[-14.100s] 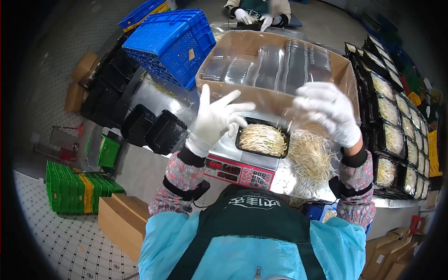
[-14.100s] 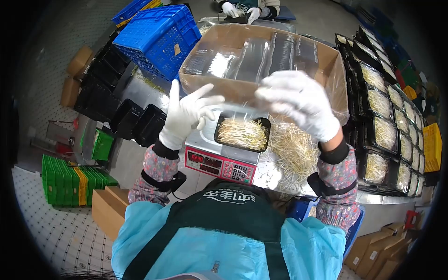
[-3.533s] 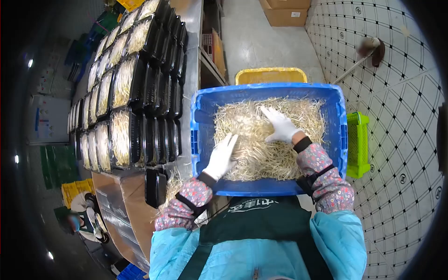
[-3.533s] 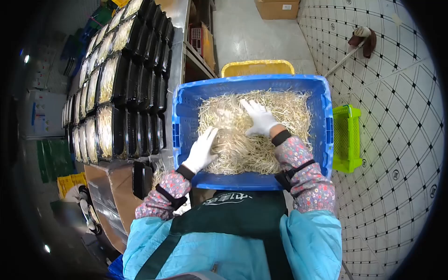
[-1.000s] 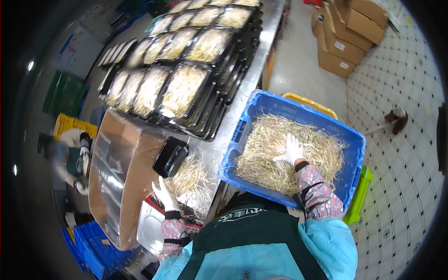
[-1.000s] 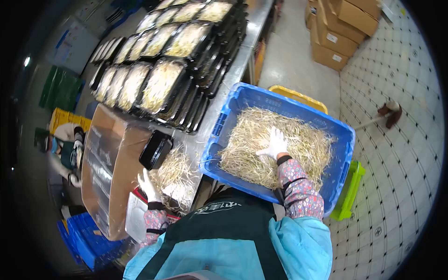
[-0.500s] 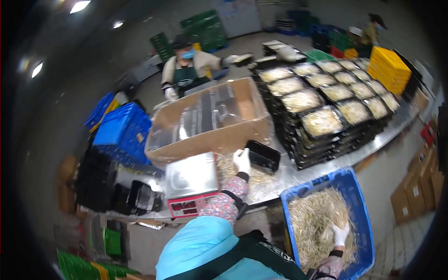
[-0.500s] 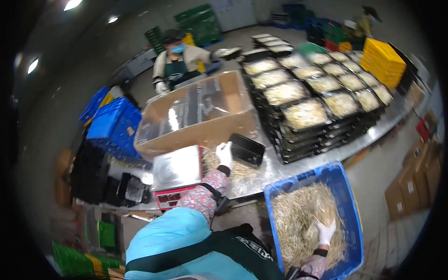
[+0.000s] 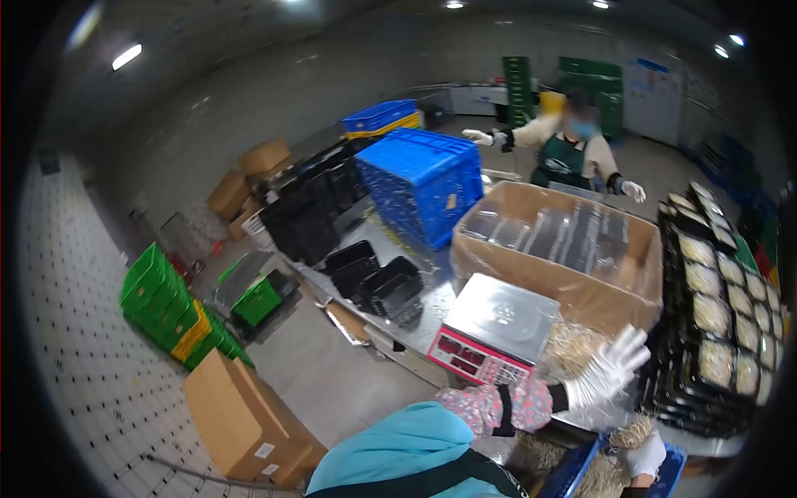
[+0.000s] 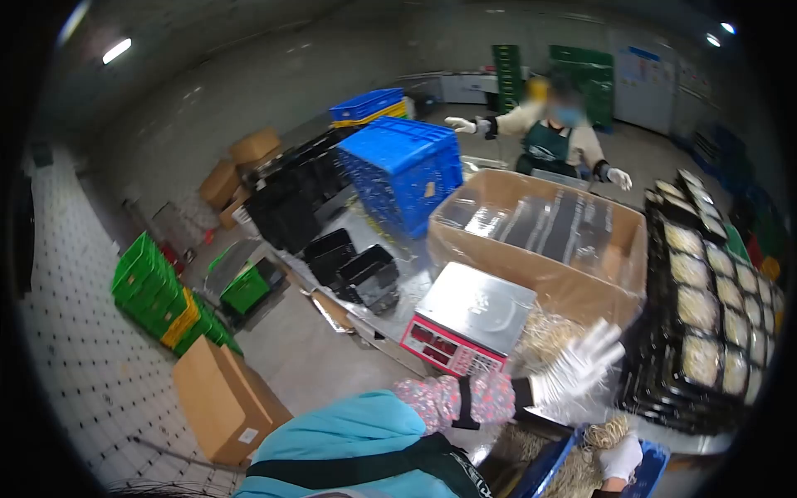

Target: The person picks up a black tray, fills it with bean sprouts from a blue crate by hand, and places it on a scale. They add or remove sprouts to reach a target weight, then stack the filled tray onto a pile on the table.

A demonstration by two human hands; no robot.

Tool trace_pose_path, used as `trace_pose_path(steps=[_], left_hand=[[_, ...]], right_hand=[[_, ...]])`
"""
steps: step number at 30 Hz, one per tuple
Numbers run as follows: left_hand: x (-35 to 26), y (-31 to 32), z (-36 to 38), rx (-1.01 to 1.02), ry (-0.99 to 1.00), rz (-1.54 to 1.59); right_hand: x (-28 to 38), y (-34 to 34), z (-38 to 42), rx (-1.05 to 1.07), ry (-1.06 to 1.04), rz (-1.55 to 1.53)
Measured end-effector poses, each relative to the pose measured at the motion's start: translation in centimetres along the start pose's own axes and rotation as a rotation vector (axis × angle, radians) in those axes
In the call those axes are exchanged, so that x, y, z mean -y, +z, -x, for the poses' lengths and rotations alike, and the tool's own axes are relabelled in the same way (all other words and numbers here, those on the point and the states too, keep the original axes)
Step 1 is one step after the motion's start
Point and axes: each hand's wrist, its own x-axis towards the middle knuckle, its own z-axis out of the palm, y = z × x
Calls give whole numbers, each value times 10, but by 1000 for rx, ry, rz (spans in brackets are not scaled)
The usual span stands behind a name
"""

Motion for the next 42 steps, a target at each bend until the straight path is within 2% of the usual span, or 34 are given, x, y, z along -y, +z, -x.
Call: trace_pose_path(steps=[1, 3, 6, 7, 11, 13, 15, 17, 18, 19, 20, 21, 23, 24, 25, 27, 28, 29, 31, 32, 33, 35, 36, 37, 39, 40, 42], left_hand=[[-2, -5, 4, -32, 112, -64], [5, 1, 16, -22, 103, -74], [50, -35, 36, 242, -163, 50], [81, -34, 50, 132, -245, 127], [169, -87, 86, -154, -524, 511], [217, -87, 112, -272, -642, 866], [243, -105, 133, -243, -728, 938], [275, -112, 151, -23, -813, 772], [282, -122, 154, -32, -820, 769], [288, -135, 155, 81, -776, 375], [292, -142, 155, 190, -717, -14], [293, -141, 150, 182, -724, -10], [290, -137, 140, 0, -428, 110], [289, -135, 138, -6, -431, 119], [289, -132, 135, 98, -444, 87], [290, -129, 130, 313, -465, 15], [297, -116, 135, 278, -477, 37], [294, -116, 135, 275, -486, 40], [292, -120, 132, 328, -499, -76], [289, -114, 132, 280, -516, -106], [289, -110, 131, 279, -513, -105], [285, -107, 132, 211, -447, -223], [280, -113, 131, 200, -440, -212], [279, -112, 130, 199, -448, -212], [277, -109, 129, 253, -459, -254], [274, -110, 127, 250, -473, -252], [274, -106, 125, 259, -486, -271]], right_hand=[[35, 4, -16, 7, -81, 31], [110, 11, -40, -17, -255, 49], [192, 45, -80, -29, -537, -76], [231, 49, -82, -107, -607, -241], [359, 61, -86, -14, -772, -298], [401, 75, -91, 13, -865, -331], [430, 98, -98, 51, -968, -314], [450, 115, -98, 207, -998, -214], [444, 151, -106, 154, -1027, -125], [436, 184, -116, 99, -1055, -32], [438, 188, -115, 94, -1074, -196], [441, 190, -117, 99, -1082, -189], [439, 200, -115, 70, -1069, -255], [436, 209, -123, 168, -1043, -281], [430, 212, -129, 165, -1045, -270], [425, 208, -134, 360, -1046, -567], [419, 207, -136, 535, -911, -736], [415, 194, -136, 544, -913, -731], [407, 154, -137, 363, -957, -367], [400, 143, -141, 360, -969, -166], [392, 140, -149, 358, -968, -165], [365, 145, -174, 521, -907, 22], [344, 169, -183, 595, -776, -426], [337, 169, -188, 602, -779, -423], [341, 149, -186, 461, -948, -94], [354, 145, -173, 273, -1045, 84], [353, 173, -175, 205, -1028, 186]])
